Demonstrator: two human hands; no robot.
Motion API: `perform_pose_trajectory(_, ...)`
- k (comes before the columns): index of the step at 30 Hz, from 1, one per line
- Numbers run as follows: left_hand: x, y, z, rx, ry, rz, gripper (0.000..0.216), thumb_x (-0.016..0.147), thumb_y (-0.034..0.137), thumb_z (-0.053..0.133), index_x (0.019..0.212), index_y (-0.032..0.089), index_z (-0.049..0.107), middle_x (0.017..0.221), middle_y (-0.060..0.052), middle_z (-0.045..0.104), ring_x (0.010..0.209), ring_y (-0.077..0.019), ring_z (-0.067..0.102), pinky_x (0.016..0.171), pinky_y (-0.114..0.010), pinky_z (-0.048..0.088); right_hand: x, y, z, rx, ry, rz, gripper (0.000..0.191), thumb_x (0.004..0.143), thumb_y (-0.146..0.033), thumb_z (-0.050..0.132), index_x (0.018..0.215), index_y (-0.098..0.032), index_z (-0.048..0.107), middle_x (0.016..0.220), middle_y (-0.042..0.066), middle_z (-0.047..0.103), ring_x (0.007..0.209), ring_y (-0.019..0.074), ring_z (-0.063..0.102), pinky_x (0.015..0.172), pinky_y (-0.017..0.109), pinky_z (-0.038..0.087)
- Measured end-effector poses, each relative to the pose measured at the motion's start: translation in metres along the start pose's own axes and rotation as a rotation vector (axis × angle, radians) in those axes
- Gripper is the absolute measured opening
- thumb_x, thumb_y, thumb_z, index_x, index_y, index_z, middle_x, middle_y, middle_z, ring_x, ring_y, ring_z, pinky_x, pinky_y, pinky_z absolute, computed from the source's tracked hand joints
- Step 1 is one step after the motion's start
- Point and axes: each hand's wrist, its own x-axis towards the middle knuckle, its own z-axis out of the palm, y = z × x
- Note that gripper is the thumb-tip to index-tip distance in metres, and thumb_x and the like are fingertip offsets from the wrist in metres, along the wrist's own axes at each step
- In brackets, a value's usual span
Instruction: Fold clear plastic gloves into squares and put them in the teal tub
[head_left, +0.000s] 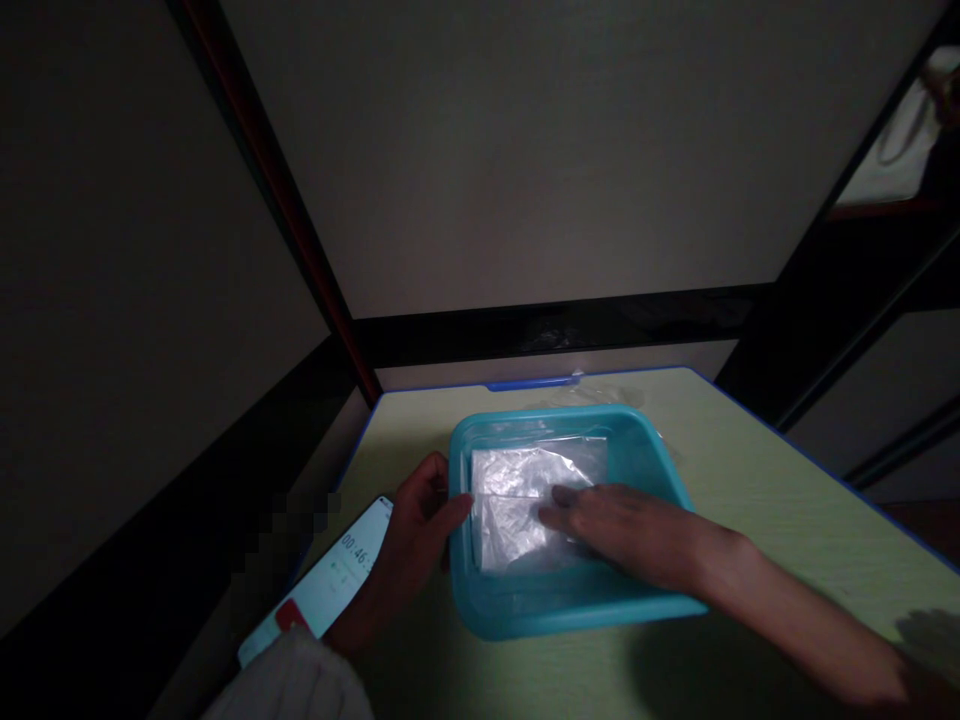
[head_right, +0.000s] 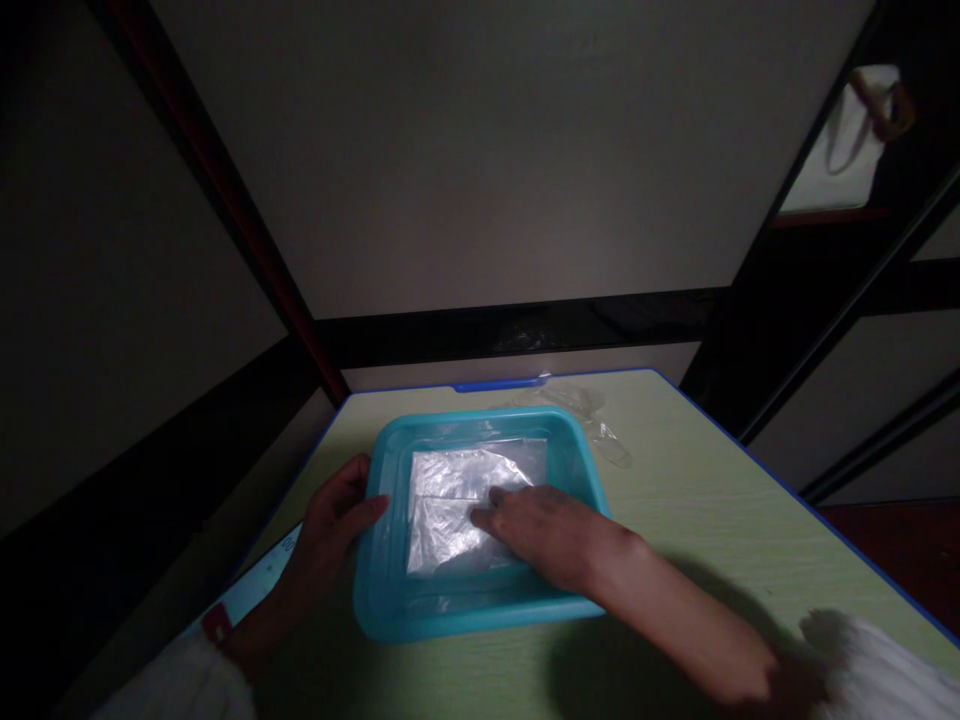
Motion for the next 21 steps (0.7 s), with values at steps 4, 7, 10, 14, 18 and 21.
perform_pose_trajectory(4, 0.002, -0.001, 0.000, -0.007, -0.001, 0.005, 0.023, 0.062, 0.033, 0.062, 0.061, 0.019, 0.044, 0.049, 0.008, 0.045, 0.036, -0.0067, 0.041, 0.036, -0.017, 0.030, 0.001, 0.007, 0.011, 0.034, 0.003, -0.019, 0.041, 0.078, 0.002, 0.048, 0.110, -0.018, 0.061, 0.104, 0.010, 0.068, 0.084, 0.0203, 0.066, 0.070, 0.027, 0.052)
perform_pose_trajectory(7, 0.002, -0.004, 0.000, -0.023, -0.019, 0.013, 0.024, 0.063, 0.033, 0.062, 0.061, 0.019, 0.042, 0.049, 0.008, 0.046, 0.035, -0.0065, 0.041, 0.035, -0.017, 0.030, -0.004, 0.011, 0.014, 0.052, 0.077, -0.025, 0.046, 0.074, 0.007, 0.048, 0.111, -0.018, 0.060, 0.103, 0.010, 0.068, 0.086, 0.0199, 0.065, 0.073, 0.027, 0.050)
perform_pose_trajectory(10, 0.003, -0.007, -0.001, -0.030, -0.029, 0.009, 0.024, 0.063, 0.032, 0.062, 0.062, 0.019, 0.042, 0.050, 0.009, 0.045, 0.036, -0.0066, 0.042, 0.035, -0.017, 0.030, -0.008, 0.010, 0.005, 0.048, 0.132, -0.004, 0.045, 0.077, 0.007, 0.043, 0.114, -0.014, 0.057, 0.100, 0.011, 0.068, 0.090, 0.0211, 0.064, 0.077, 0.029, 0.049)
perform_pose_trajectory(14, 0.003, -0.008, -0.002, -0.031, -0.026, -0.001, 0.024, 0.064, 0.033, 0.062, 0.063, 0.019, 0.043, 0.051, 0.008, 0.047, 0.036, -0.0065, 0.042, 0.036, -0.017, 0.030, -0.007, 0.004, -0.019, 0.025, -0.022, 0.064, 0.037, 0.081, 0.003, 0.043, 0.113, -0.009, 0.058, 0.093, 0.012, 0.069, 0.084, 0.0245, 0.065, 0.073, 0.034, 0.051)
perform_pose_trajectory(18, 0.003, -0.007, -0.002, -0.038, -0.010, -0.009, 0.023, 0.063, 0.033, 0.063, 0.063, 0.019, 0.044, 0.051, 0.008, 0.047, 0.037, -0.0065, 0.041, 0.037, -0.017, 0.031, -0.004, 0.002, -0.031, -0.030, -0.032, 0.107, 0.035, 0.081, 0.002, 0.043, 0.111, -0.009, 0.058, 0.090, 0.012, 0.069, 0.082, 0.0247, 0.066, 0.070, 0.035, 0.052)
perform_pose_trajectory(21, 0.004, -0.007, -0.001, -0.048, 0.017, -0.020, 0.024, 0.061, 0.033, 0.064, 0.061, 0.018, 0.044, 0.051, 0.008, 0.046, 0.039, -0.0067, 0.041, 0.037, -0.017, 0.031, -0.006, 0.006, -0.028, -0.060, 0.020, 0.099, 0.034, 0.082, 0.000, 0.044, 0.111, -0.009, 0.058, 0.087, 0.012, 0.069, 0.080, 0.0244, 0.066, 0.069, 0.035, 0.052)
